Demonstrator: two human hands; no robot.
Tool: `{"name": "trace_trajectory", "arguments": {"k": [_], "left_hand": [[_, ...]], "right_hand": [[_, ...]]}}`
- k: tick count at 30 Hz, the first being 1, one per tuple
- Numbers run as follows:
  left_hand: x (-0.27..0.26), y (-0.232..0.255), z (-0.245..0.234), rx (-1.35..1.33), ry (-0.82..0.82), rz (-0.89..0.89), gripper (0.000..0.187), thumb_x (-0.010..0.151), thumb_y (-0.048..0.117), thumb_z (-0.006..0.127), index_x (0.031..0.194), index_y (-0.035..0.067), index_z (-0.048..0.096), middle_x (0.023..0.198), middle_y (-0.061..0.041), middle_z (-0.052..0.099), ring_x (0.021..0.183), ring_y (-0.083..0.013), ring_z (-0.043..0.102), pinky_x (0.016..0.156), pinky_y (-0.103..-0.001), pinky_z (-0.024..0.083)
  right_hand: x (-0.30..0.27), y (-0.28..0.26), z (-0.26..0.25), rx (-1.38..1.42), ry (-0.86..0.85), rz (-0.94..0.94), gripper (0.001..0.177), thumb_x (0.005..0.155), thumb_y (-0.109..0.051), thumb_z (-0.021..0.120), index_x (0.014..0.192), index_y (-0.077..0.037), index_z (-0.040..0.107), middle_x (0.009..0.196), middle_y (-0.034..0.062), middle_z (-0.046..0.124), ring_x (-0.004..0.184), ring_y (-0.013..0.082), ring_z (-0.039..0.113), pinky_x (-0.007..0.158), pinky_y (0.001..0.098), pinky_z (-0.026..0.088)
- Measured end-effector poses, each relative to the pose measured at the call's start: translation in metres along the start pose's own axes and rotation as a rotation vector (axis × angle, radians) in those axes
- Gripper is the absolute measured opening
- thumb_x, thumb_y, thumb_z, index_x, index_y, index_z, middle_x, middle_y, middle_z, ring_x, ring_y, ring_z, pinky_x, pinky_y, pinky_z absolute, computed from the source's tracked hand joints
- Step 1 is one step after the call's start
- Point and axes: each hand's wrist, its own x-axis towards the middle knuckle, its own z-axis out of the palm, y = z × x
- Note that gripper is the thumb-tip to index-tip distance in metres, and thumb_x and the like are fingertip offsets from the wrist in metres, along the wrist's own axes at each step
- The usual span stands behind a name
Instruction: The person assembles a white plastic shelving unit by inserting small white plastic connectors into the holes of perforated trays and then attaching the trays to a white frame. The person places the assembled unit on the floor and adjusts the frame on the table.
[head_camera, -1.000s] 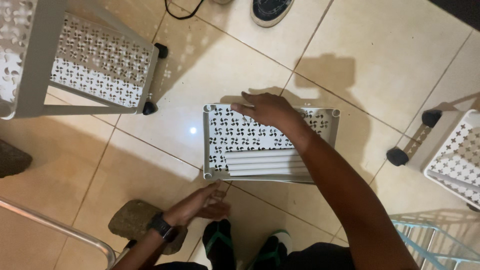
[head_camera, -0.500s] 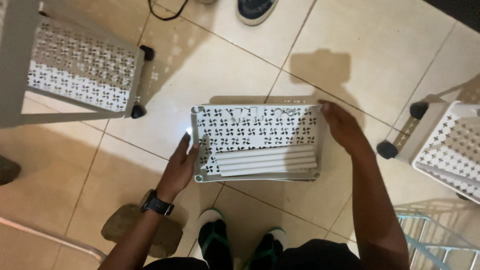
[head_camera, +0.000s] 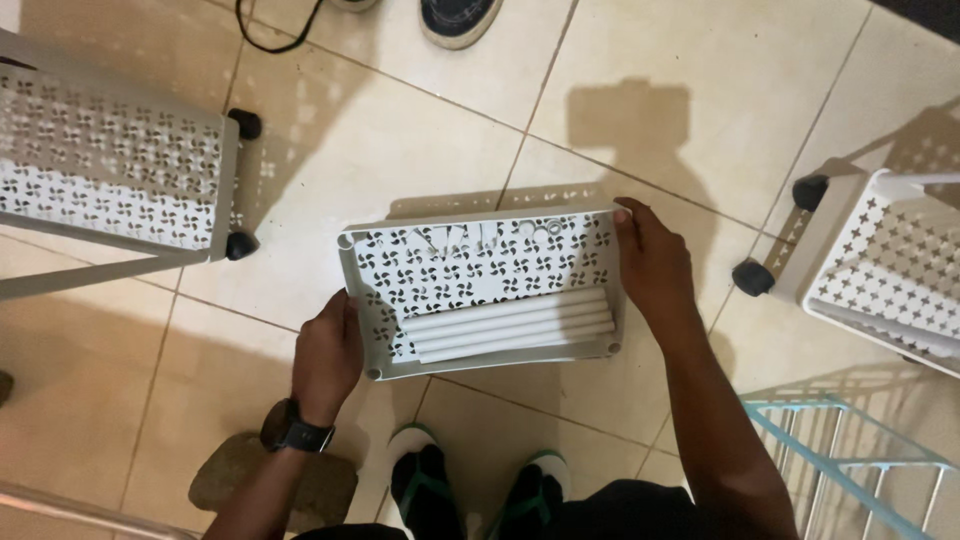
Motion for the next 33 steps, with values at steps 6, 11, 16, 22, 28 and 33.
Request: {"name": "trace_trajectory", "arguments": {"k": [6,11,16,22,28,33], "left_hand": [[-0.002,-0.009,0.003,0.169,-0.044,0.014,0.011,0.097,0.007,0.053,0.098,0.000,0.061,0.079,-0.027,0.070,0.074,-0.0461,0.069,0.064,-0.056,0.053],[0.002,-0.012,0.018,0.283,-0.086,-0.008,0.012,0.097,0.012,0.055,0.100,0.001,0.059,0.078,-0.027,0.070,0.073,-0.0460,0.069,0.065,-0.056,0.055],[0.002,-0.008,0.015,0.321,-0.104,-0.026,0.017,0.101,0.017,0.051,0.104,0.001,0.059,0.079,-0.026,0.071,0.072,-0.0459,0.069,0.064,-0.057,0.054],[0.007,0.010,0.007,0.376,-0.078,-0.049,0.047,0.101,0.022,0.052,0.140,-0.003,0.048,0.084,-0.026,0.073,0.071,-0.0429,0.071,0.062,-0.051,0.056],[0.010,0.011,0.019,0.330,0.056,0.197,0.074,0.099,0.012,0.053,0.158,-0.008,0.013,0.131,-0.033,0.062,0.078,-0.0423,0.071,0.057,-0.047,0.056],[0.015,0.004,0.019,0.309,-0.033,0.110,0.083,0.094,0.005,0.052,0.163,-0.001,0.005,0.119,-0.029,0.069,0.076,-0.0426,0.070,0.057,-0.049,0.055]], "right_hand": [[-0.005,-0.008,-0.008,-0.143,-0.002,-0.012,0.038,0.109,-0.039,0.048,0.123,-0.012,0.071,0.095,0.0233,0.074,0.092,0.0450,0.070,0.079,0.0499,0.055],[0.001,0.004,0.000,-0.132,0.015,-0.038,0.039,0.108,-0.040,0.050,0.120,-0.010,0.072,0.095,0.0236,0.073,0.091,0.0456,0.069,0.078,0.0507,0.055],[0.005,0.015,0.008,-0.146,0.025,0.013,0.038,0.107,-0.040,0.052,0.115,-0.010,0.074,0.091,0.0210,0.074,0.086,0.0421,0.071,0.075,0.0491,0.055],[0.010,0.021,0.015,-0.094,0.088,-0.020,0.034,0.107,-0.036,0.057,0.112,-0.007,0.074,0.085,0.0183,0.074,0.077,0.0358,0.073,0.068,0.0444,0.055],[0.010,0.034,0.019,0.007,0.135,-0.064,0.032,0.107,-0.033,0.060,0.109,-0.005,0.076,0.081,0.0161,0.073,0.071,0.0283,0.071,0.065,0.0378,0.053],[0.012,0.050,0.025,0.098,0.168,-0.042,0.032,0.105,-0.033,0.064,0.107,-0.004,0.078,0.079,0.0127,0.073,0.066,0.0177,0.068,0.064,0.0321,0.052]]}}
